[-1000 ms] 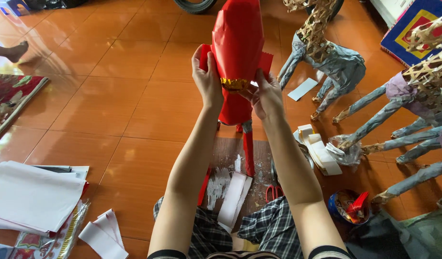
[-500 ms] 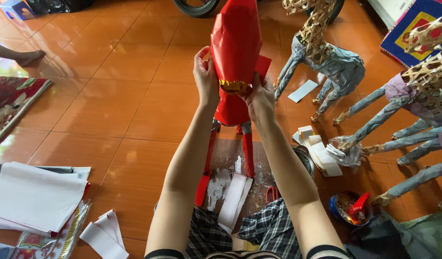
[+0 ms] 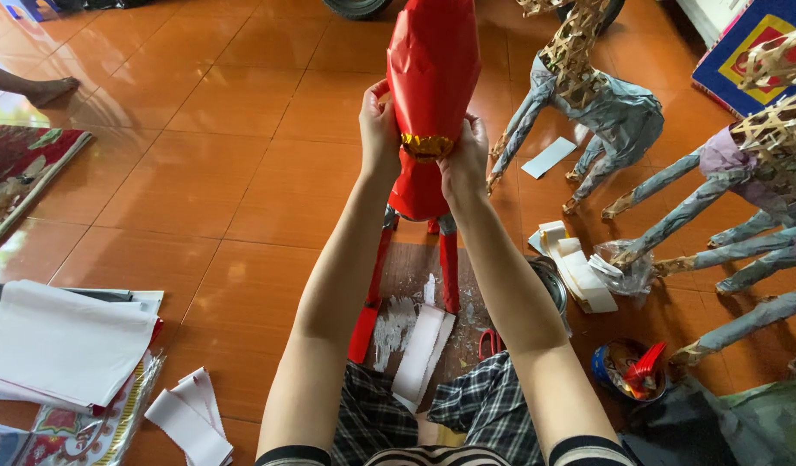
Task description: Applying red paper strips and decorative gold foil to a horse-shaped craft frame using glue and scissors.
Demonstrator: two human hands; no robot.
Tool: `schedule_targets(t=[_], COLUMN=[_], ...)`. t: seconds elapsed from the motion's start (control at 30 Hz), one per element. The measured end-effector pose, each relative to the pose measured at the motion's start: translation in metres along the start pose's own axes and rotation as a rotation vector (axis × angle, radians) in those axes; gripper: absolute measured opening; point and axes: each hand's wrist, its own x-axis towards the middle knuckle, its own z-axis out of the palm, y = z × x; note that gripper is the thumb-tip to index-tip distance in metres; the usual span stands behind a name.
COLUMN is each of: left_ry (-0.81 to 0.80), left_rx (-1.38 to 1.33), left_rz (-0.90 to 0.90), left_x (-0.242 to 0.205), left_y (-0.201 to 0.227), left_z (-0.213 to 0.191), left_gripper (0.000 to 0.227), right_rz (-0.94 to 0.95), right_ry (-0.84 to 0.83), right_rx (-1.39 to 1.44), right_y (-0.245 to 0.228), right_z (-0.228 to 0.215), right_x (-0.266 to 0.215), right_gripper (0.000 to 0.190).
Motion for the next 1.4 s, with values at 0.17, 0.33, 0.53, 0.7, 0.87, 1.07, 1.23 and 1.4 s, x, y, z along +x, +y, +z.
schedule_targets(t=[0.17,0.33,0.53,0.7,0.87,1.07,1.23,1.4], left_ry=[-0.014,-0.069,0.011,-0.056,-0.049,-0.096,-0.162,-0.173], left_rx=[-0.067,-0.171,-0.173,-0.150,-0.043,-0.203,-0.227,-0.285], left_rz=[-0.062,-0.094,-0.215,-0.254,-0.141,-0.026,-0.207,-0.366], left_x=[0.002,0.003,0.011,0.014,0.011,-0.033,-0.037,-0.035], left_y=[0.000,-0.016,-0.032,-0.042,-0.056,0.020,0.031,0.032], left_z=[-0.002,-0.006,-0.013,-0.023,-0.060,-0.005,0.010,0.008], left_gripper=[0.035,0.038,0.038,0.033,0.033,0.064,0.083,0.080], right_rz=[0.032,0.063,-0.033,-0.195,-0.421,-0.518,-0.787,-0.718], right_ry=[-0.084,-0.102,-0.116,-0.071,-0.060,-0.318,-0.279,-0.318], right_rx=[0.093,0.147,0.192,0.066,0.009,0.126,-0.523,-0.435], right_y=[0.005,0.010,0.033,0.047,0.044,0.016,0.021,0.018], right_z=[0.000,0.000,-0.013,-0.024,-0.046,-0.002,0.008,0.005], right_x=[0.016,0.022,0.041,0.038,0.031,-0.012,-0.022,-0.031], right_gripper=[0.026,0.022,0.019,0.018,0.035,0.059,0.070,0.073])
